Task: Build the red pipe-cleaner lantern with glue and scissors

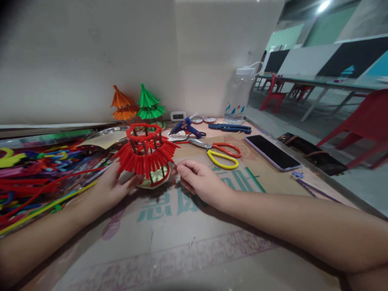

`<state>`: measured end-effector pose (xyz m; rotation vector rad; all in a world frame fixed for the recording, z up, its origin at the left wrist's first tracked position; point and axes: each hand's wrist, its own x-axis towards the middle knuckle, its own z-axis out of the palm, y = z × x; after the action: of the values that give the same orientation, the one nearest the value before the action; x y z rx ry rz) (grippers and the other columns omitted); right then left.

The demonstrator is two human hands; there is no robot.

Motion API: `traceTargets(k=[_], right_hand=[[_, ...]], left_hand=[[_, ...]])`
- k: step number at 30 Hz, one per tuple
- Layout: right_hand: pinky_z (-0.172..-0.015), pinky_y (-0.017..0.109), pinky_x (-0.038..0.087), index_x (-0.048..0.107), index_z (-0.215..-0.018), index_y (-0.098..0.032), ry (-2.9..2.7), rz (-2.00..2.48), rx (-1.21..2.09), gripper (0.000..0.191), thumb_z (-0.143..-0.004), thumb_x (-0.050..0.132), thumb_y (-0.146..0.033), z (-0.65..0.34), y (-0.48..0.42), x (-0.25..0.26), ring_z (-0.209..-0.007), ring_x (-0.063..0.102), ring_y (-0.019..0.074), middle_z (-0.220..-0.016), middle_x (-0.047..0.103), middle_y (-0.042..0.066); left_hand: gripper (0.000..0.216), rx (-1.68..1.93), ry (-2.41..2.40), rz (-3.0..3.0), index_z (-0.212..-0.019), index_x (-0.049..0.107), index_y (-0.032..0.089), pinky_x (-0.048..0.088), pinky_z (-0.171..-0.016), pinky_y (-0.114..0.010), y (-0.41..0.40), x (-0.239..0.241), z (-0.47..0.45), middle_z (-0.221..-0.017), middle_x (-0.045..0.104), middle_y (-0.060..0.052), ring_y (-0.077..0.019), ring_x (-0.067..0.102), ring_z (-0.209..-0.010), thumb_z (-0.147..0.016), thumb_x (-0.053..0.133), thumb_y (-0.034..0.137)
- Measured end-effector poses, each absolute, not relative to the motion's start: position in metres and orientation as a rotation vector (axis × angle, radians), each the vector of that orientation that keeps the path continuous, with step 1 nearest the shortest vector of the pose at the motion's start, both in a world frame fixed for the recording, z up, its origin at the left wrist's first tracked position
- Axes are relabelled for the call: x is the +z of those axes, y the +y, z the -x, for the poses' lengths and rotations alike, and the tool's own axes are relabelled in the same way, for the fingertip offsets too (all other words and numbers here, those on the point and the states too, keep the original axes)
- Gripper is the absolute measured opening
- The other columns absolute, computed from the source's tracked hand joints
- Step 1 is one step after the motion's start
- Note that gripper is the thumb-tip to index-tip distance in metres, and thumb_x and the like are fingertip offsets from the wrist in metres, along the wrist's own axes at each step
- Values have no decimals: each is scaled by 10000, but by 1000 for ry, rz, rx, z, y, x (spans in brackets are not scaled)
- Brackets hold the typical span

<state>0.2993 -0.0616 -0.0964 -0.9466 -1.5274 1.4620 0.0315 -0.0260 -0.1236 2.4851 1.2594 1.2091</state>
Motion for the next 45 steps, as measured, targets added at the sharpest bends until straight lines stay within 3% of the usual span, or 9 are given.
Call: traceTargets(k=[15,27,33,45], right_hand=[[-401,214,142,551,-887,-165,-1538,945,1468,324,-911,572,-487,-298,-61,-96,-432,257,61,-494,353,-106],[-405,217,143,555,-880,-165,-1525,925,1464,345,-902,592,-507,-299,-61,-96,-430,259,59,-493,346,-108],[-403,215,146,574,-884,-162,-1528,936,1460,368,-887,618,-527,-299,-61,-95,-433,268,59,-501,356,-102],[-391,214,155,586,-911,-148,-1498,927,1501,401,-858,645,-541,-298,-61,-97,-446,282,59,-529,367,-98]], left_hand=[[310,1189,1270,-2489,-1128,601,196,487,-965,-452,-26,-124,-31,-1098,669,-86,-279,621,-1054,-910,619,416],[335,1168,1260,-2509,-1178,580,214,482,-982,-460,-25,-124,-31,-1144,658,-94,-275,612,-1070,-916,614,420],[288,1164,1301,-2488,-1067,593,197,474,-990,-480,-26,-123,-31,-1044,659,-88,-274,620,-1010,-910,608,438],[329,1160,1297,-2478,-1143,594,202,466,-1018,-480,-25,-126,-30,-1099,657,-92,-279,619,-1051,-909,617,432]])
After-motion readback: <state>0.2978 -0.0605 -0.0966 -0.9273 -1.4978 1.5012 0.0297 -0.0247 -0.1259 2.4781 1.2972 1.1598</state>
